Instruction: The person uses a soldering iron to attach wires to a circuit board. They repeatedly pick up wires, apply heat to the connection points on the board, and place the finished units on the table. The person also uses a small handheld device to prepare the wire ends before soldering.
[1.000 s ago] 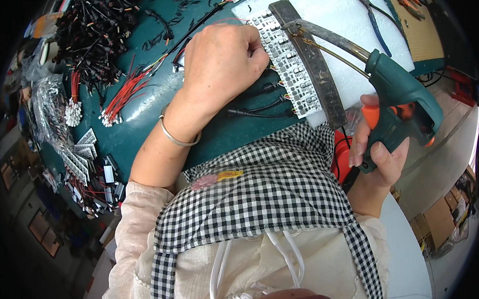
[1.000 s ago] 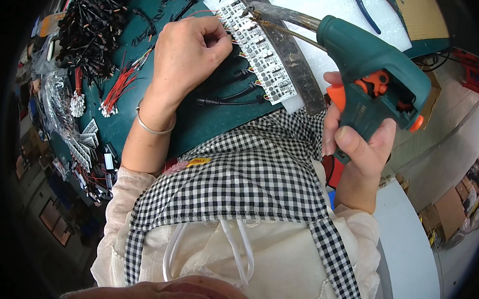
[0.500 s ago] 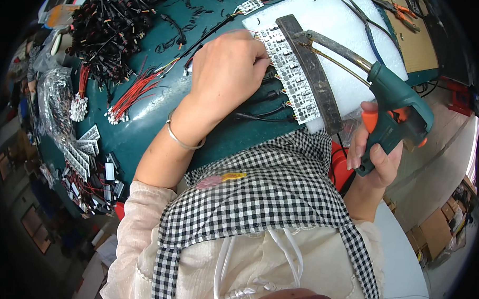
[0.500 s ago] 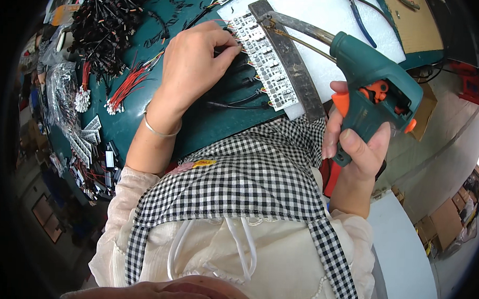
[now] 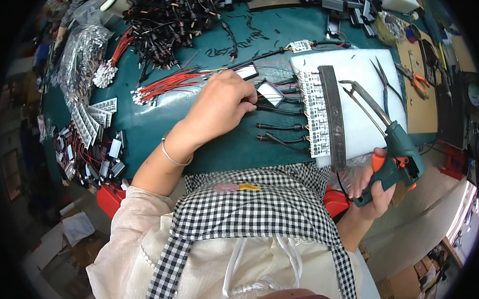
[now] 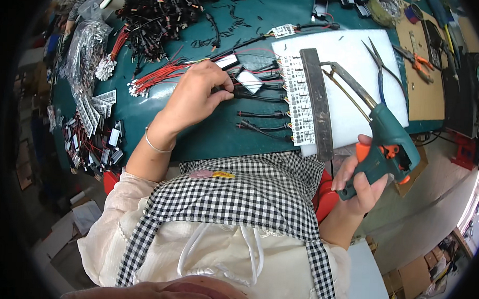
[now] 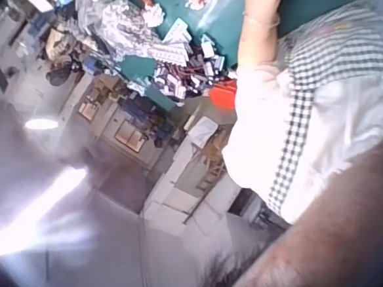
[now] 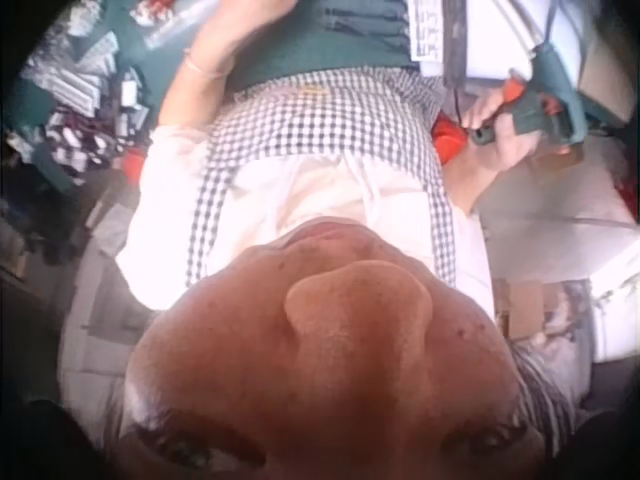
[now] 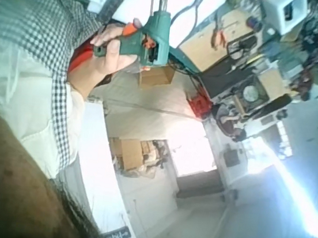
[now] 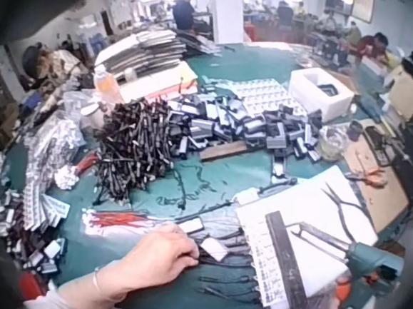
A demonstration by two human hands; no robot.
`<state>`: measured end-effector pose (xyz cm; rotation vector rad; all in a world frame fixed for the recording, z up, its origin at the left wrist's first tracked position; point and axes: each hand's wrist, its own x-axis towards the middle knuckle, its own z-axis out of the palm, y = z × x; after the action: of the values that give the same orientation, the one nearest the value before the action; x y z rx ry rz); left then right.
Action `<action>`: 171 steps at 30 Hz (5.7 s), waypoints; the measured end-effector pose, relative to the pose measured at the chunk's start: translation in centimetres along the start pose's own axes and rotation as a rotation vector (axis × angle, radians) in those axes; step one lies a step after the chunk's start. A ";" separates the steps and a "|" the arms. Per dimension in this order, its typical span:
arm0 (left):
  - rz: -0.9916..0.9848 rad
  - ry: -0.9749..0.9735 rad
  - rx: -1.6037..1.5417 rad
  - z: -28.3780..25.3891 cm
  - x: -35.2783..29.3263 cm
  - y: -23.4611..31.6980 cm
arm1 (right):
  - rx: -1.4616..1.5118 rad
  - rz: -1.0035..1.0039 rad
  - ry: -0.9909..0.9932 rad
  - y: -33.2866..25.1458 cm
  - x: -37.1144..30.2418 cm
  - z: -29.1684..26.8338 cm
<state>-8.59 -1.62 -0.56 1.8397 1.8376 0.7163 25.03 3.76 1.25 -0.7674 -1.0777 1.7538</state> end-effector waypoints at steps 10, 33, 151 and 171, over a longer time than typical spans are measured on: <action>0.031 0.505 0.467 -1.2 12.7 -8.0 | -0.001 -0.084 -0.034 0.0 0.4 0.5; 0.579 0.243 -0.418 2.9 -2.2 4.7 | -0.204 -0.009 -0.041 2.9 2.3 6.5; -0.013 -0.032 -0.673 0.7 -0.7 8.5 | -0.035 -0.129 -0.007 2.7 3.0 4.7; 0.033 0.061 -1.012 4.0 -0.5 8.1 | -0.011 -0.072 -0.037 2.9 2.9 5.2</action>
<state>0.24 -2.04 1.54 1.1600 1.0952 1.3870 18.46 4.11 0.74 -0.6969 -1.1276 1.7079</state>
